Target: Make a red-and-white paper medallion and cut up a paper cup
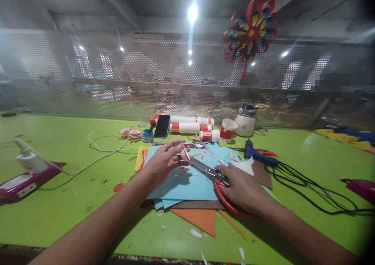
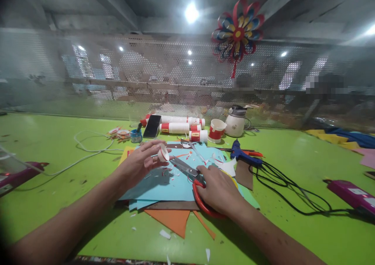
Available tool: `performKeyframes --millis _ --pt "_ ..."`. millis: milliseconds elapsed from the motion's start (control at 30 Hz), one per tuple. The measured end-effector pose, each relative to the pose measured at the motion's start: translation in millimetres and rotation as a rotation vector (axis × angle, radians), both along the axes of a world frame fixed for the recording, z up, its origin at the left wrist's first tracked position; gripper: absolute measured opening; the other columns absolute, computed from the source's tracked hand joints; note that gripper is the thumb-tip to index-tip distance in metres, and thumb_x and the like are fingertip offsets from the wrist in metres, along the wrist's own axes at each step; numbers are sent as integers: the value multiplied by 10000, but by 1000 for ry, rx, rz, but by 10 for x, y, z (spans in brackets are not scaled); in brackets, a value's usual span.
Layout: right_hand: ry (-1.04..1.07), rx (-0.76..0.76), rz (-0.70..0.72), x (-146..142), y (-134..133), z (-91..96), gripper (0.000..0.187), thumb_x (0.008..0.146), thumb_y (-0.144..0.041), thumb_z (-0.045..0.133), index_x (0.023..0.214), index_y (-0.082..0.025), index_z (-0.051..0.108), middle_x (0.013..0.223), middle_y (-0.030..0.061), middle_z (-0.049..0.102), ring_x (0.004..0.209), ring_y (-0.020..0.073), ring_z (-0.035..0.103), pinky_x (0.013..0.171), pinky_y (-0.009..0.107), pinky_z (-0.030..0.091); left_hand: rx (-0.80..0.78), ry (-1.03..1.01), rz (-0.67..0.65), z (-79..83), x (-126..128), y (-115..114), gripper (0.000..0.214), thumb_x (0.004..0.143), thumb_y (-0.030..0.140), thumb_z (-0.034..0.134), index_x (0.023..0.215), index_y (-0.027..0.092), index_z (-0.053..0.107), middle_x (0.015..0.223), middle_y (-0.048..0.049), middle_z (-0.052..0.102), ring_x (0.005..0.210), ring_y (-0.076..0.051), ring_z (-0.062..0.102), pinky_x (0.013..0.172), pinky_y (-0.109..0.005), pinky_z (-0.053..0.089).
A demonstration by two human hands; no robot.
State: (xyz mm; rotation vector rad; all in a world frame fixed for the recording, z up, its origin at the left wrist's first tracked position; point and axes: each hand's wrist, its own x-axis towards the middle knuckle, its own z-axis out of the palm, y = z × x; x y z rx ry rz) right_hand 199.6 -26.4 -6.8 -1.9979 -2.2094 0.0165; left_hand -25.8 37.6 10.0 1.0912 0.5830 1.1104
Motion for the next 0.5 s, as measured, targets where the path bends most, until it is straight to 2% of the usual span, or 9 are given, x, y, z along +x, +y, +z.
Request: performKeyframes --millis 167,333,500 --pt "-79 14 11 8 -20 11 382 845 -333 452 1200 -227 544 982 119 632 918 298 597 682 337 359 -6 -17 -13 -32 -6 23 446 730 248 724 1142 148 587 1012 -114 657 816 -182 652 809 -345 501" --pt "-108 10 2 -9 -22 31 365 850 -337 439 1179 -234 560 946 118 623 888 302 599 661 338 353 37 -22 -31 -36 -24 29 298 725 230 717 991 115 645 940 -111 674 819 -202 653 710 -307 507" --pt "-118 16 12 6 -28 11 359 857 -355 432 1172 -244 563 944 117 613 884 305 599 662 343 362 24 -112 11 6 -12 -6 320 703 184 730 982 160 574 974 -102 686 848 -219 674 783 -341 498"
